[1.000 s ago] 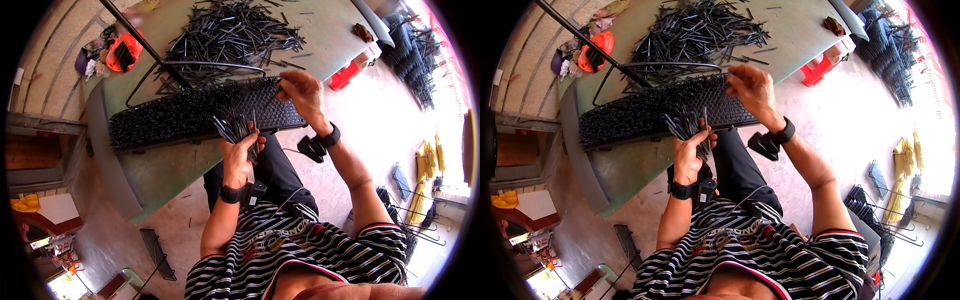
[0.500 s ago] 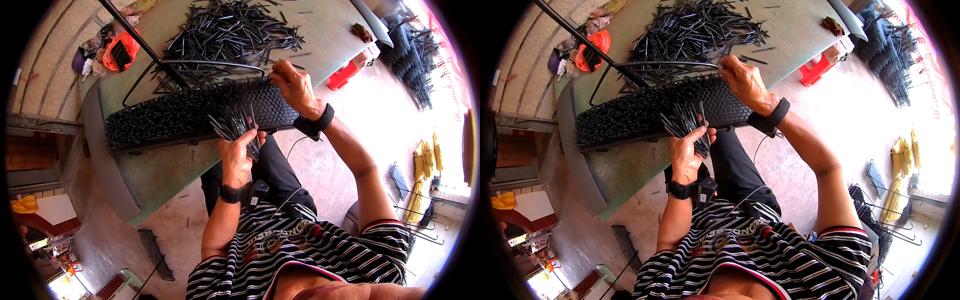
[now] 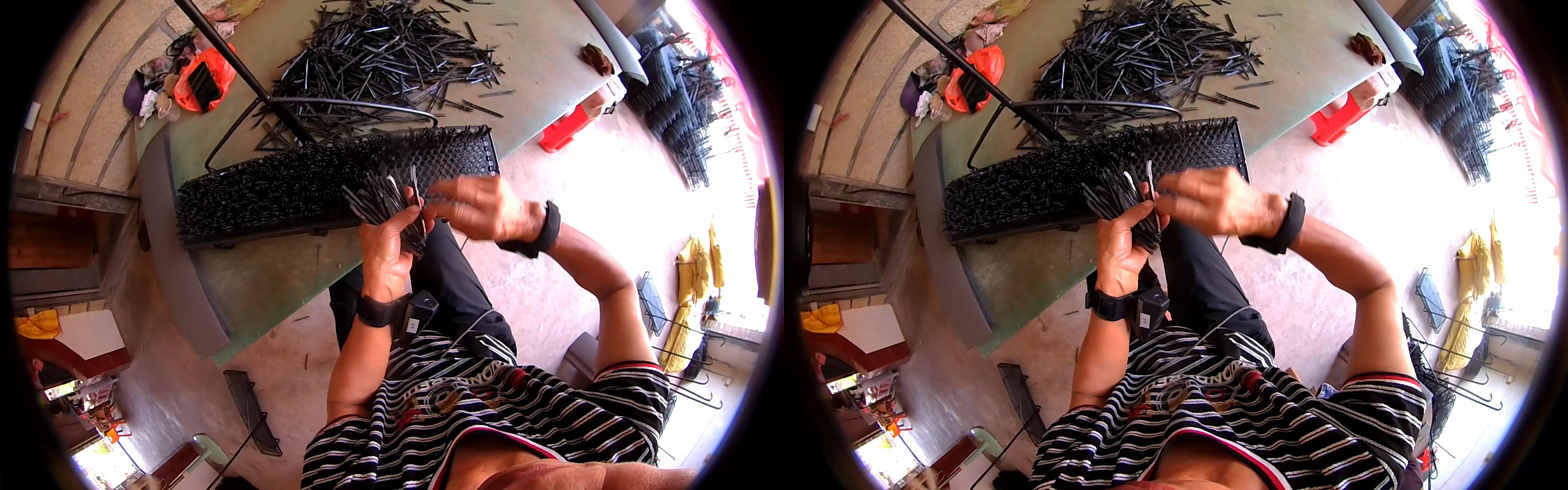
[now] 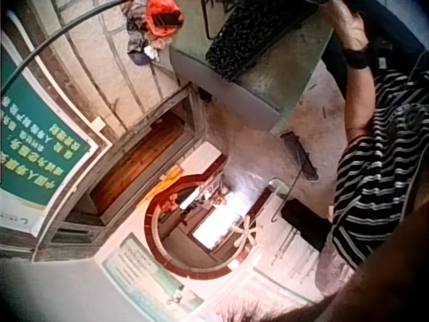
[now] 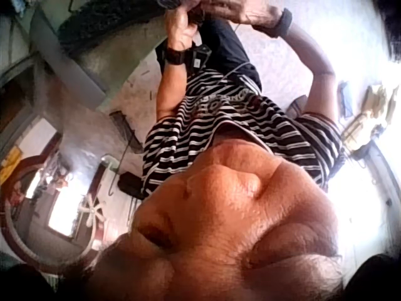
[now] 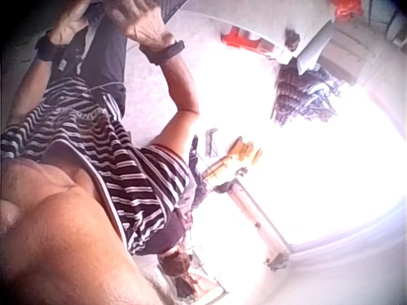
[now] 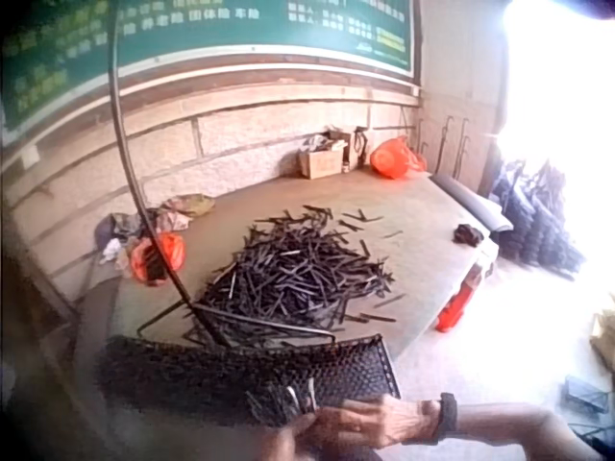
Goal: The person inserts thin black bristles into the holes of a rectangular broom head, holding a bundle in the left hand and placing them one by one with the right hand. The person repeatedly picks up more bristles from a pile on the table and continues inserting them into the broom head.
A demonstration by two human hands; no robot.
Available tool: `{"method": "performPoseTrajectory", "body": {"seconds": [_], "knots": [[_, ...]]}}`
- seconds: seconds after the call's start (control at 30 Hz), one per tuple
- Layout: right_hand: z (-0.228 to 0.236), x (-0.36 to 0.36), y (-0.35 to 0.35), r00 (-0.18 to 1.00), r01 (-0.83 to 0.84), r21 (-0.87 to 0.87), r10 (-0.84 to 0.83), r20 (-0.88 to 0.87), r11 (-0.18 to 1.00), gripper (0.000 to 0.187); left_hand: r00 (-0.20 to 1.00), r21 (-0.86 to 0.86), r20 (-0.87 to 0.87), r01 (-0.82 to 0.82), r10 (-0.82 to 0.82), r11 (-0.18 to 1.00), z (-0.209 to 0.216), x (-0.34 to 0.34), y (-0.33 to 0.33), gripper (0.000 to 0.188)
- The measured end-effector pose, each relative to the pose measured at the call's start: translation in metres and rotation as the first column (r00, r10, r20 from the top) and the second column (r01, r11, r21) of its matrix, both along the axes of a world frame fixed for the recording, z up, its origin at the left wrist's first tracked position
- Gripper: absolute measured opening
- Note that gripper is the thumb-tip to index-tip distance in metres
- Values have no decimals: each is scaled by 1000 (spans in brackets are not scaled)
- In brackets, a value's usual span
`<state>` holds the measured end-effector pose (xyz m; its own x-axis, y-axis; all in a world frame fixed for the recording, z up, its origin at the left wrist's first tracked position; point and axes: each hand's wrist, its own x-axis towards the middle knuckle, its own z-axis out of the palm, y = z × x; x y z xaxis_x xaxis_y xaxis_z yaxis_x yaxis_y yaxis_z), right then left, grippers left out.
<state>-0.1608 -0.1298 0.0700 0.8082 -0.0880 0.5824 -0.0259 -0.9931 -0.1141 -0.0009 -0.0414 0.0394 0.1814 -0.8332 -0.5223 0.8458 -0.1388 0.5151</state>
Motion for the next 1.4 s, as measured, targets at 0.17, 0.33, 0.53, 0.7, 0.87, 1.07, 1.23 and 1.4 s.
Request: {"method": "performPoseTrajectory", "body": {"seconds": [0.17,0.33,0.53,0.7,0.87,1.07,1.23,1.4], "knots": [[-15,-9,10,1000,19,183,-20,2,983,34,998,-13,55,26,-25,1000,-2,-9,-5,23],[1,-6,-7,875,409,913,-279,-395,-10,23,981,36,112,155,-158,987,1,-14,-3,22],[1,-11,-16,896,153,981,-403,-187,-115,23,960,-8,214,189,-183,982,-1,-23,-6,20],[7,-7,-34,767,133,934,-632,115,331,23,966,-27,237,108,-99,994,-5,-18,-6,25],[-5,3,-41,763,283,762,-618,188,582,19,969,-56,232,100,-84,993,-5,-13,-7,23],[-25,5,-47,797,346,704,-590,128,620,19,970,-17,229,93,-86,996,-2,-8,-7,20],[-35,-4,-59,866,470,385,-499,-28,794,22,986,9,165,29,-30,1000,4,-11,-9,18],[-7,-4,-25,944,324,153,-330,15,934,27,992,-18,113,58,-56,998,-2,-3,-7,20]]}}
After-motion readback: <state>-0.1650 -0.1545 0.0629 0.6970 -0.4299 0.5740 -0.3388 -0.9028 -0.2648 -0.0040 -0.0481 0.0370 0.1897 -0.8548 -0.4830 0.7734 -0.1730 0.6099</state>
